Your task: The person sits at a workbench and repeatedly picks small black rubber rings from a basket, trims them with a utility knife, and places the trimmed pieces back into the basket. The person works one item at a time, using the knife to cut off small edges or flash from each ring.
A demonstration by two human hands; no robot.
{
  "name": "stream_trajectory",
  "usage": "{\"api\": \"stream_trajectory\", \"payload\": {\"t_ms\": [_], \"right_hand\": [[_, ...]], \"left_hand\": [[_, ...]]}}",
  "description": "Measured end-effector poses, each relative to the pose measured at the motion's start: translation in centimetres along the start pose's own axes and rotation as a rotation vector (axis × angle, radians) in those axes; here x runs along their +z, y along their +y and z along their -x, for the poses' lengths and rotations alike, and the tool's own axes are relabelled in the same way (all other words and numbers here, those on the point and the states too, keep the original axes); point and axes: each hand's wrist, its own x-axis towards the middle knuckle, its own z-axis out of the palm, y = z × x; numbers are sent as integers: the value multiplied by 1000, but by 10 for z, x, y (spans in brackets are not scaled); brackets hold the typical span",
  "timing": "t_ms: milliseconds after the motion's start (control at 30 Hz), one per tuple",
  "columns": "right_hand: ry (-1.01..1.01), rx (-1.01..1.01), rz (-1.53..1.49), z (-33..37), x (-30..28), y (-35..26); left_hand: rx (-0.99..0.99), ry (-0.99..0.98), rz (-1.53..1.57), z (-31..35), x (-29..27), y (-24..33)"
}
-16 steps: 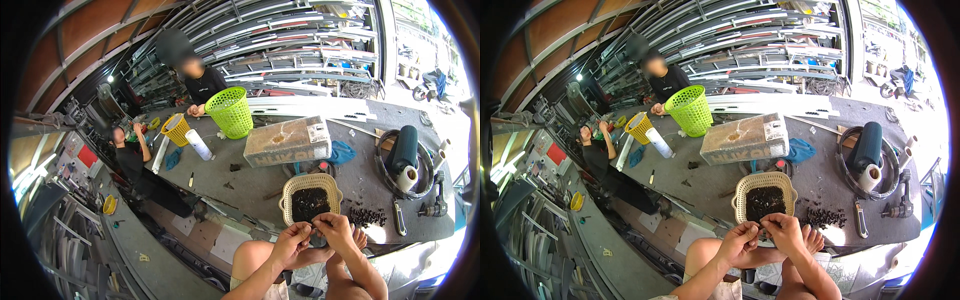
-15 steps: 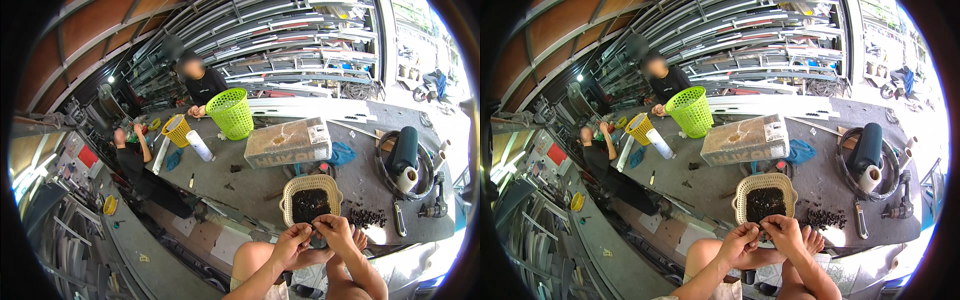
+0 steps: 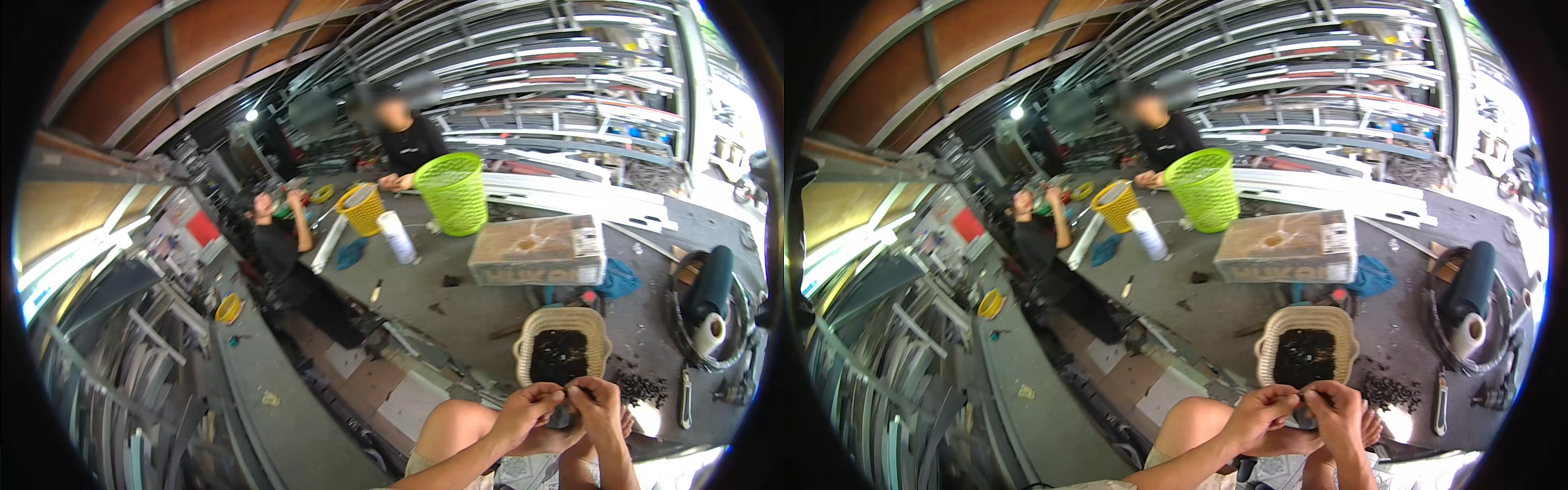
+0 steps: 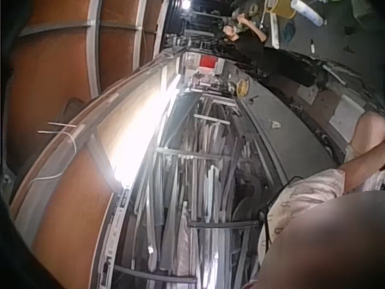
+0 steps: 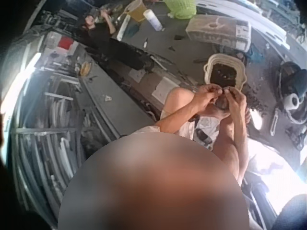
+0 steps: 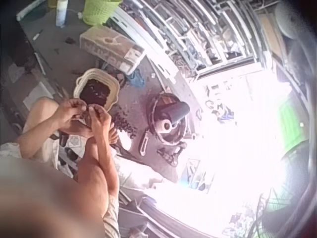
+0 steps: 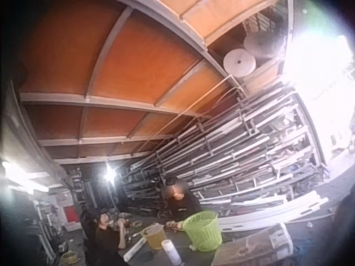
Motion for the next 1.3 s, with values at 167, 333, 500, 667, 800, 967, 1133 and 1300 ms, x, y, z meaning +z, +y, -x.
{"api": "stream_trajectory", "payload": {"t_ms": [167, 333, 500, 667, 800, 967, 1133, 1300], "right_hand": [[0, 25, 9, 6, 0, -2], [-16, 3, -10, 6, -3, 7], [-10, -8, 177, 4, -3, 17], [109, -161, 312, 5, 5, 30], [184, -356, 512, 8, 12, 27], [168, -446, 577, 7, 21, 5], [287, -345, 401, 11, 2, 0], [633, -323, 332, 2, -64, 26]], "left_hand": [[39, 1, -59, 3, 0, -2], [79, -45, -44, 5, -2, -5], [82, -33, -53, 4, -6, -13], [162, 15, -114, -3, -8, -33], [202, 16, -109, -7, -9, -40], [143, 49, -128, -2, -3, -23], [121, 180, -200, 6, 3, 13], [188, 253, -216, -36, 1, 50]]}}
